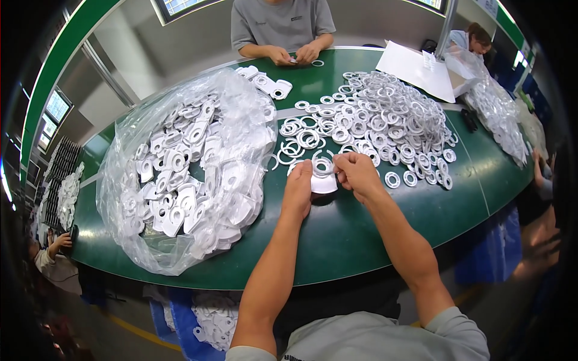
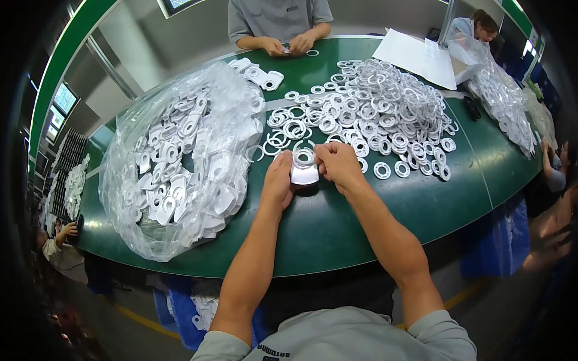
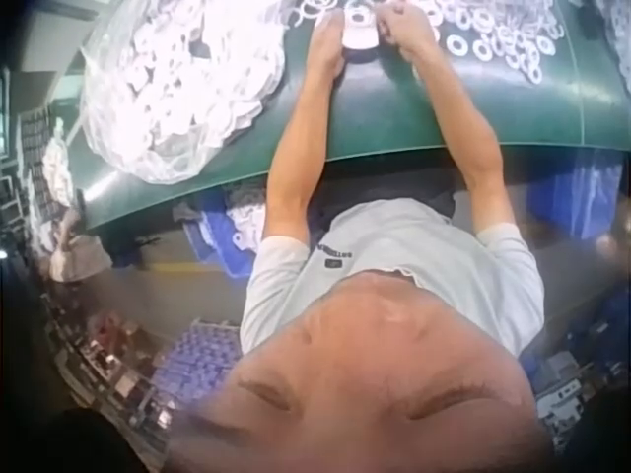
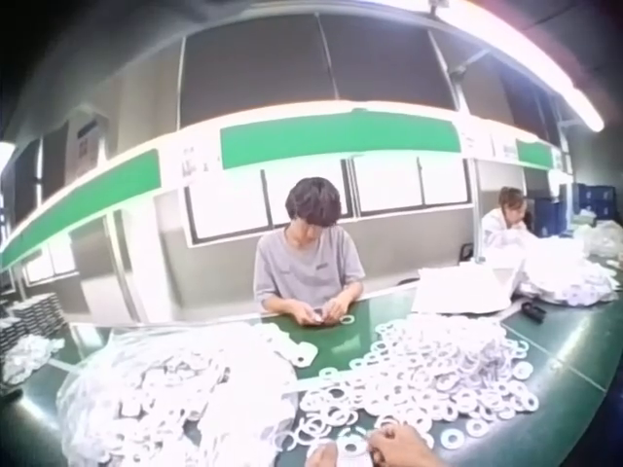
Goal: Manually assembling small white plastic rings into a device base on an assembly line.
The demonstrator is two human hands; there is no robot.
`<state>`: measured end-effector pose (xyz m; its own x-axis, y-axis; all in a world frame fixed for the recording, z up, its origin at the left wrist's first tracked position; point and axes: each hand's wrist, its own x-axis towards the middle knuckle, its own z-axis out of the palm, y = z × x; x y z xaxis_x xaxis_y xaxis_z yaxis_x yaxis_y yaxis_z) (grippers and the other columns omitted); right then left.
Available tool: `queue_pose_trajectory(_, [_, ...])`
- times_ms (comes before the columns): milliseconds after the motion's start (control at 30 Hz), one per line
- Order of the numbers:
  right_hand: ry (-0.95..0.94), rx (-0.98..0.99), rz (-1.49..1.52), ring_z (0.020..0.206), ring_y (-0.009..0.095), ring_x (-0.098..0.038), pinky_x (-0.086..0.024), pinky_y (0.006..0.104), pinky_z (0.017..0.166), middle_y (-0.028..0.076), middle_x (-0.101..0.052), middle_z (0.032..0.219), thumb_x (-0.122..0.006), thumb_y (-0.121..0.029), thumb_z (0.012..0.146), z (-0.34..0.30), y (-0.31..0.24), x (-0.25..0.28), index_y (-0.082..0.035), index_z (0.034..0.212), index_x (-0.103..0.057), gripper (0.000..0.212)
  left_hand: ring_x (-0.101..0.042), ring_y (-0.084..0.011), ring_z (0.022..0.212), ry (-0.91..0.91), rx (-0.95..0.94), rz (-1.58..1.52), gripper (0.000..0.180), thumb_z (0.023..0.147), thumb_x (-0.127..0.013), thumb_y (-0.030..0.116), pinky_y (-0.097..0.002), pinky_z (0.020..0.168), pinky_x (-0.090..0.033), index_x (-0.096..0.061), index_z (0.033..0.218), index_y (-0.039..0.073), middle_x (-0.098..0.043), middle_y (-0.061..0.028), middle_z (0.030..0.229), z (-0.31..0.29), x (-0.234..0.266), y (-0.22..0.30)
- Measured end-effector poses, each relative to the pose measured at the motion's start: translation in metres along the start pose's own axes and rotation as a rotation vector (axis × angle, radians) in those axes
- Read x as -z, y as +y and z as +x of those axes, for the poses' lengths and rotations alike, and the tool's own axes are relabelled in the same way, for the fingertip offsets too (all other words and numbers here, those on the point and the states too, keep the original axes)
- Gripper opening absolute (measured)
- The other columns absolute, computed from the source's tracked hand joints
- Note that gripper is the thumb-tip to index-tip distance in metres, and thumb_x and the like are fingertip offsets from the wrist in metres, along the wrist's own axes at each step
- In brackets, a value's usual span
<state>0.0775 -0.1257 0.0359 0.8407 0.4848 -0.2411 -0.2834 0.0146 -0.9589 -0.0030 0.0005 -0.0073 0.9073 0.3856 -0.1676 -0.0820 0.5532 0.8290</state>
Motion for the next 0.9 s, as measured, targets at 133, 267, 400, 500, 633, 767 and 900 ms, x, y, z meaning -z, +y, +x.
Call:
queue_pose_trajectory(133, [-0.01, -0.027, -0.067, 0.046, 0.007, -0.045, -0.03, 0.0205, 0.037, 0.002, -0.055, 0.062, -0.063, -0.017, 0.089, -0.004, -0.002, -0.001, -0.001, 0.076, -0.06, 0.021, -0.063, -0.0162, 0.086, 0.02, -0.018, 0.015, 0.03, 0.102, -0.04, 0.028, -0.0316, 0.075, -0.053, -0.052, 0.108, 0.001, -0.063, -0.0091, 0.098, -0.001, -0.001, -0.001])
queue_pose_trajectory(267, [-0.01, -0.016, -0.095, 0.045, 0.006, -0.045, -0.031, 0.0207, 0.037, 0.002, -0.055, 0.062, -0.063, -0.017, 0.088, -0.005, -0.002, 0.0, 0.0, 0.075, -0.06, 0.022, -0.062, -0.0147, 0.084, -0.006, -0.066, 0.062, 0.029, 0.102, -0.041, 0.027, -0.0295, 0.073, -0.052, -0.053, 0.106, 0.001, -0.063, -0.0084, 0.096, 0.005, 0.006, -0.007])
queue_pose_trajectory(400, [-0.041, -0.024, -0.09, 0.045, 0.006, -0.045, -0.031, 0.0207, 0.037, 0.003, -0.056, 0.063, -0.063, -0.017, 0.088, -0.004, -0.003, 0.002, 0.0, 0.076, -0.06, 0.022, -0.063, -0.0148, 0.083, -0.029, -0.094, 0.073, 0.029, 0.102, -0.041, 0.026, -0.0298, 0.073, -0.052, -0.054, 0.106, 0.0, -0.063, -0.0084, 0.095, 0.009, 0.012, -0.013])
queue_pose_trajectory(500, [-0.046, -0.022, -0.1, 0.045, 0.006, -0.044, -0.031, 0.0208, 0.038, 0.003, -0.056, 0.063, -0.063, -0.017, 0.088, -0.001, 0.001, 0.004, 0.001, 0.077, -0.06, 0.021, -0.063, -0.0151, 0.082, -0.014, -0.057, 0.037, 0.029, 0.102, -0.041, 0.026, -0.03, 0.072, -0.053, -0.054, 0.106, 0.0, -0.063, -0.0086, 0.095, 0.008, 0.008, -0.01])
queue_pose_trajectory(633, [-0.068, 0.011, -0.154, 0.047, 0.007, -0.048, -0.034, 0.022, 0.04, 0.004, -0.059, 0.064, -0.064, -0.017, 0.088, 0.001, 0.003, 0.005, 0.001, 0.076, -0.062, 0.022, -0.062, -0.014, 0.08, 0.013, -0.049, 0.011, 0.029, 0.102, -0.043, 0.026, -0.0286, 0.07, -0.052, -0.054, 0.105, -0.001, -0.063, -0.0086, 0.094, 0.003, 0.001, -0.003])
queue_pose_trajectory(767, [0.004, 0.125, -0.324, 0.05, 0.01, -0.052, -0.041, 0.0244, 0.046, 0.005, -0.061, 0.063, -0.064, -0.019, 0.086, 0.003, 0.015, 0.005, 0.003, 0.078, -0.062, 0.024, -0.062, -0.0134, 0.077, -0.023, -0.009, 0.023, 0.027, 0.1, -0.048, 0.022, -0.0271, 0.069, -0.052, -0.053, 0.109, -0.003, -0.064, -0.0092, 0.093, 0.001, -0.001, -0.003])
queue_pose_trajectory(900, [0.045, 0.183, -0.469, 0.058, 0.014, -0.057, -0.047, 0.0272, 0.056, 0.006, -0.062, 0.067, -0.068, -0.022, 0.083, 0.007, 0.023, 0.009, 0.003, 0.085, -0.062, 0.026, -0.063, -0.0151, 0.08, 0.015, -0.021, 0.1, 0.022, 0.099, -0.049, 0.018, -0.0284, 0.07, -0.053, -0.054, 0.107, -0.001, -0.064, -0.0099, 0.094, 0.0, 0.001, -0.005])
